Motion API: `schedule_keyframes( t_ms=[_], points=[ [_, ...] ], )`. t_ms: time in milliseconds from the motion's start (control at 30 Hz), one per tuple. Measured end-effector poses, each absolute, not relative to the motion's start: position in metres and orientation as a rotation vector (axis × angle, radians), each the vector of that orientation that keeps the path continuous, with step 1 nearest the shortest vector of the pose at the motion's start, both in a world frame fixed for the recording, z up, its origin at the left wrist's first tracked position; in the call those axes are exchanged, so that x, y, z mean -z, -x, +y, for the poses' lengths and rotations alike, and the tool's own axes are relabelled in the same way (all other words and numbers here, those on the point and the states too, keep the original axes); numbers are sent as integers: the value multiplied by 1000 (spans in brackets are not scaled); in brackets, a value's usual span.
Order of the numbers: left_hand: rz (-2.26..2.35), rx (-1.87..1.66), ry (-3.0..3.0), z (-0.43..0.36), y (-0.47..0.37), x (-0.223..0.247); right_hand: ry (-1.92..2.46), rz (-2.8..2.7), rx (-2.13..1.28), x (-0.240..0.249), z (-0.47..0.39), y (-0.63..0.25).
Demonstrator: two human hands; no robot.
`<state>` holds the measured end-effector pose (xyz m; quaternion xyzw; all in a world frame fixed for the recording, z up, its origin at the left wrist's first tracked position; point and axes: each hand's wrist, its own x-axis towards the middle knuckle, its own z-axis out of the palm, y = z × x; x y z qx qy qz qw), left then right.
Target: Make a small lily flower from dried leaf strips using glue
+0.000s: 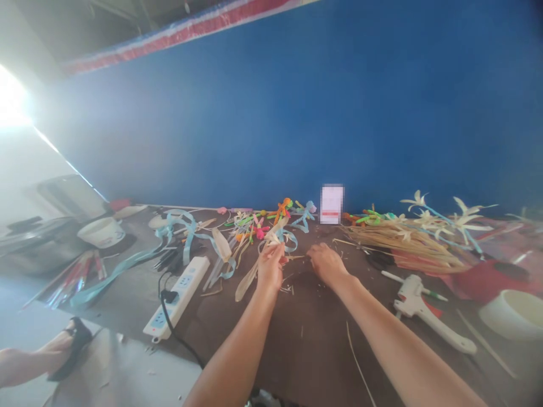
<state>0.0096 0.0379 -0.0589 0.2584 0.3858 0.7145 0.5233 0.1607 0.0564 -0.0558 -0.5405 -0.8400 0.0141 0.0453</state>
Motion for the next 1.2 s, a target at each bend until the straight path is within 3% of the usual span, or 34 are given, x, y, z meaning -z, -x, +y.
schedule_keyframes(
  t_ms=[367, 633, 867, 1200],
  points=[
    [824, -1437, -668, 30, -19, 67, 1511, -2856, -172, 45, 57, -163],
    [653, -1286, -561, 24, -24, 74, 1673, -2497, -142, 49, 30, -177],
    [640, -1288, -439, 24, -27, 79, 1212, -1702, -870, 55, 12, -164],
    [677, -1307, -500, 25, -31, 83, 1052, -1428, -1133, 65, 6, -160]
  ],
)
